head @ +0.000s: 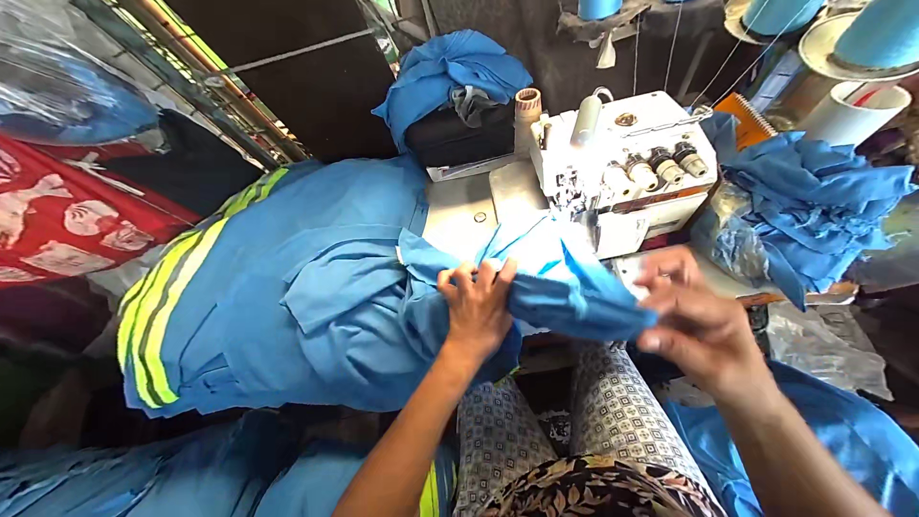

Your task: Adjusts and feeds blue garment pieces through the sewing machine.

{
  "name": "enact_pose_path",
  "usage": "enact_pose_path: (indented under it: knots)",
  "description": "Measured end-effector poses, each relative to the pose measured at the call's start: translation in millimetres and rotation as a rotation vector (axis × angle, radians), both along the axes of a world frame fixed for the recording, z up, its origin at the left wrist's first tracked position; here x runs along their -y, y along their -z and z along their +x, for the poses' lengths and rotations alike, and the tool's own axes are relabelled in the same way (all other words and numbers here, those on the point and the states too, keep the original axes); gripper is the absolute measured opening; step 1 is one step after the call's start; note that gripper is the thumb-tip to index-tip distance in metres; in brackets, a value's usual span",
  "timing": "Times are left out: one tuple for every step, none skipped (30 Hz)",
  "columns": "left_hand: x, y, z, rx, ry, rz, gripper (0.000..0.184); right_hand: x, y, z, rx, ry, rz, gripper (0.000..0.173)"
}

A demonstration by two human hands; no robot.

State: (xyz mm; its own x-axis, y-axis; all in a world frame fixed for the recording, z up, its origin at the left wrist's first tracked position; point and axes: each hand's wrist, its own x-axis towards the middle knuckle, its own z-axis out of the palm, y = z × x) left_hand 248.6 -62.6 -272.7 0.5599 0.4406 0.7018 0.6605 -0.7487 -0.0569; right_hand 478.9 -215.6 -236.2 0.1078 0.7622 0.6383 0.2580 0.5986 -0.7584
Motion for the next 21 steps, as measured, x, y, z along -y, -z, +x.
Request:
enact_pose_path:
  knots:
    - [-10.1, 0.9, -4.8, -0.023, 0.039, 0.039, 0.04, 12.6, 19.7, 0.8, -0.005, 0.042, -0.047, 0.017]
    - [-15.8, -4.9, -8.6, -0.042, 0.1, 0.044, 0.04, 21.2, 40.5, -1.3, -0.02, 0.082, -0.091, 0.017]
    - [-17.7, -13.5, -11.3, -0.064, 0.156, 0.024, 0.043, 26.2, 59.9, -4.9, -0.016, 0.143, -0.14, 0.016]
    - [-18.7, -22.3, -12.1, -0.084, 0.193, 0.001, 0.044, 26.7, 75.2, -8.5, 0.002, 0.212, -0.178, 0.016]
    - [-21.6, -30.5, -11.0, -0.102, 0.211, -0.012, 0.045, 21.5, 85.2, -10.5, 0.018, 0.269, -0.192, 0.017]
    - [-26.5, -38.6, -8.6, -0.119, 0.217, -0.02, 0.043, 11.6, 90.2, -10.7, 0.03, 0.307, -0.186, 0.018]
    - [-32.4, -46.5, -6.1, -0.145, 0.216, -0.028, 0.041, -0.2, 91.7, -9.9, 0.029, 0.323, -0.169, 0.018]
    - [-38.6, -54.1, -4.1, -0.173, 0.213, -0.04, 0.042, -12.3, 90.5, -8.9, 0.028, 0.331, -0.154, 0.018]
    - [-45.8, -60.7, -3.0, -0.195, 0.209, -0.044, 0.044, -24.2, 87.1, -8.1, 0.028, 0.332, -0.144, 0.019]
    - [-53.7, -66.9, -3.0, -0.215, 0.204, -0.04, 0.045, -35.6, 83.3, -7.8, 0.025, 0.338, -0.137, 0.019]
    - [-61.0, -73.6, -3.8, -0.233, 0.197, -0.036, 0.043, -46.3, 79.6, -7.7, 0.017, 0.34, -0.133, 0.019]
    - [-65.9, -82.7, -5.6, -0.261, 0.189, -0.054, 0.043, -55.7, 75.7, -7.1, 0.011, 0.342, -0.137, 0.02]
    - [-67.0, -95.1, -7.8, -0.305, 0.17, -0.091, 0.049, -64.6, 71.7, -6.0, 0.004, 0.345, -0.145, 0.019]
    - [-64.7, -111.0, -10.3, -0.359, 0.144, -0.146, 0.06, -73.5, 67.9, -4.0, -0.002, 0.351, -0.156, 0.02]
    - [-61.7, -127.1, -14.5, -0.418, 0.117, -0.187, 0.066, -82.5, 64.4, -1.5, -0.009, 0.355, -0.17, 0.02]
    - [-58.4, -142.9, -21.3, -0.481, 0.104, -0.216, 0.064, -90.8, 60.4, 1.4, -0.007, 0.365, -0.189, 0.021]
    - [-54.7, -157.1, -30.5, -0.53, 0.111, -0.227, 0.055, -98.1, 55.9, 4.0, 0.014, 0.382, -0.205, 0.021]
    - [-51.0, -168.2, -41.0, -0.554, 0.137, -0.217, 0.048, -104.3, 50.3, 5.6, 0.048, 0.399, -0.221, 0.02]
    - [-45.7, -175.7, -50.0, -0.534, 0.172, -0.205, 0.047, -108.1, 43.0, 5.9, 0.099, 0.42, -0.245, 0.02]
    - [-38.7, -181.2, -57.0, -0.494, 0.209, -0.21, 0.047, -110.0, 34.1, 5.6, 0.166, 0.437, -0.264, 0.019]
    - [-30.9, -184.0, -61.4, -0.452, 0.247, -0.217, 0.043, -111.2, 25.8, 4.9, 0.247, 0.452, -0.259, 0.019]
